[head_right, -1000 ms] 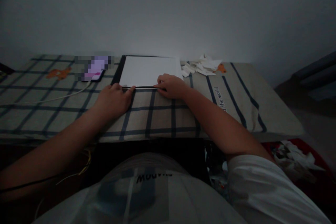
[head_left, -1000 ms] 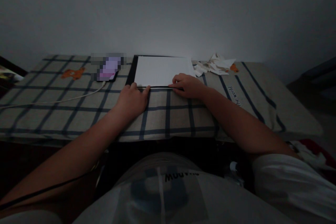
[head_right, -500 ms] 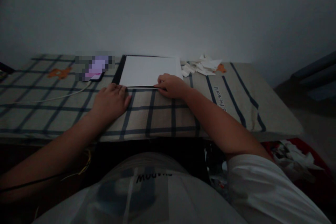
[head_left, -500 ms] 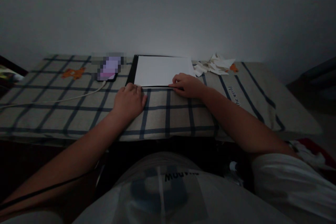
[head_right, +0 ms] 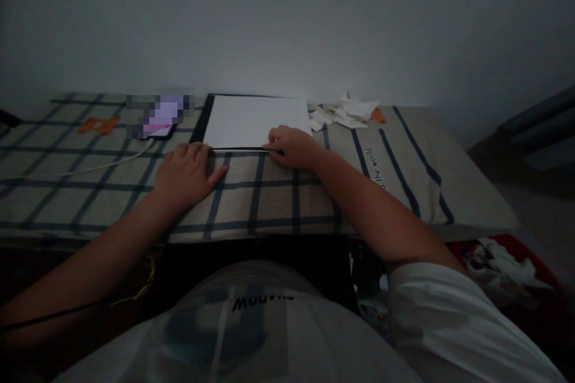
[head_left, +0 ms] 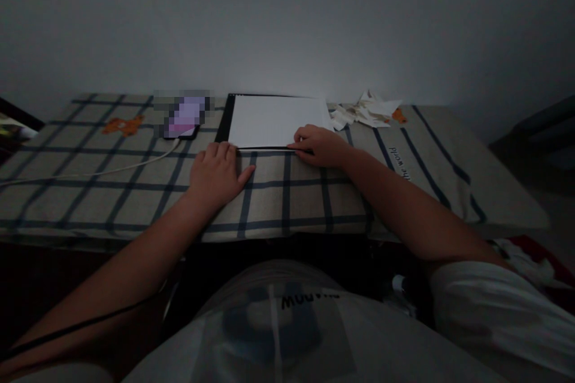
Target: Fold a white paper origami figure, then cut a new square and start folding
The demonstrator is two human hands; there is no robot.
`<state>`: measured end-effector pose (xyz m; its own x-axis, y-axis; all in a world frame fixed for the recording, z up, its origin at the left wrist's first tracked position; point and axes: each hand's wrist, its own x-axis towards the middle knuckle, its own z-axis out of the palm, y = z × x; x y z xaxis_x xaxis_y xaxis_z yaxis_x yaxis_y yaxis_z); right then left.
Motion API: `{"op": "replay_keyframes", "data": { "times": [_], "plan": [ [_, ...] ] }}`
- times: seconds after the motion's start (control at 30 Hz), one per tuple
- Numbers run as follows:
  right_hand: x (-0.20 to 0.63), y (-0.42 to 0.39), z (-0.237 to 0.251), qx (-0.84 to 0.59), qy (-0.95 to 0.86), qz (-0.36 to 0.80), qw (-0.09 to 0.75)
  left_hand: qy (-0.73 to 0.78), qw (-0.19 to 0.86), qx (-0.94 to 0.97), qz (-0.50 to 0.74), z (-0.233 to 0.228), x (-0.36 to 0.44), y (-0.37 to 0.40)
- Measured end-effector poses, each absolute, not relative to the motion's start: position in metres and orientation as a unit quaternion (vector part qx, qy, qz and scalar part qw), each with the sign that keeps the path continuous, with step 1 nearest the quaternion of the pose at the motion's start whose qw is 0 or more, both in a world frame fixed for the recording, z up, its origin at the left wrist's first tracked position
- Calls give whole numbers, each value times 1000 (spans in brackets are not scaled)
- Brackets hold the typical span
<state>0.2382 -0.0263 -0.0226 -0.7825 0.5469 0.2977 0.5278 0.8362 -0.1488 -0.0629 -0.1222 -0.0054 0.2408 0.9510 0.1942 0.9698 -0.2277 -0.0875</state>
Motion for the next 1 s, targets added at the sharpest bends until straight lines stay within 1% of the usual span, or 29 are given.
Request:
{"op": "replay_keyframes", "data": {
  "times": [0.37,0.57,0.77,1.0],
  "plan": [
    [237,-25,-21,-273,-949,19,157,-628,102,-770,-55,-9,-65,-121],
    [236,-25,-22,-270,-949,14,160,-602,148,-781,-77,-2,-53,-119],
    [237,-26,-22,-273,-949,15,159,-509,79,-853,-77,-7,-29,-116],
    [237,-26,-22,-271,-949,16,159,-507,93,-853,-82,-13,-26,-112]
  ]
}}
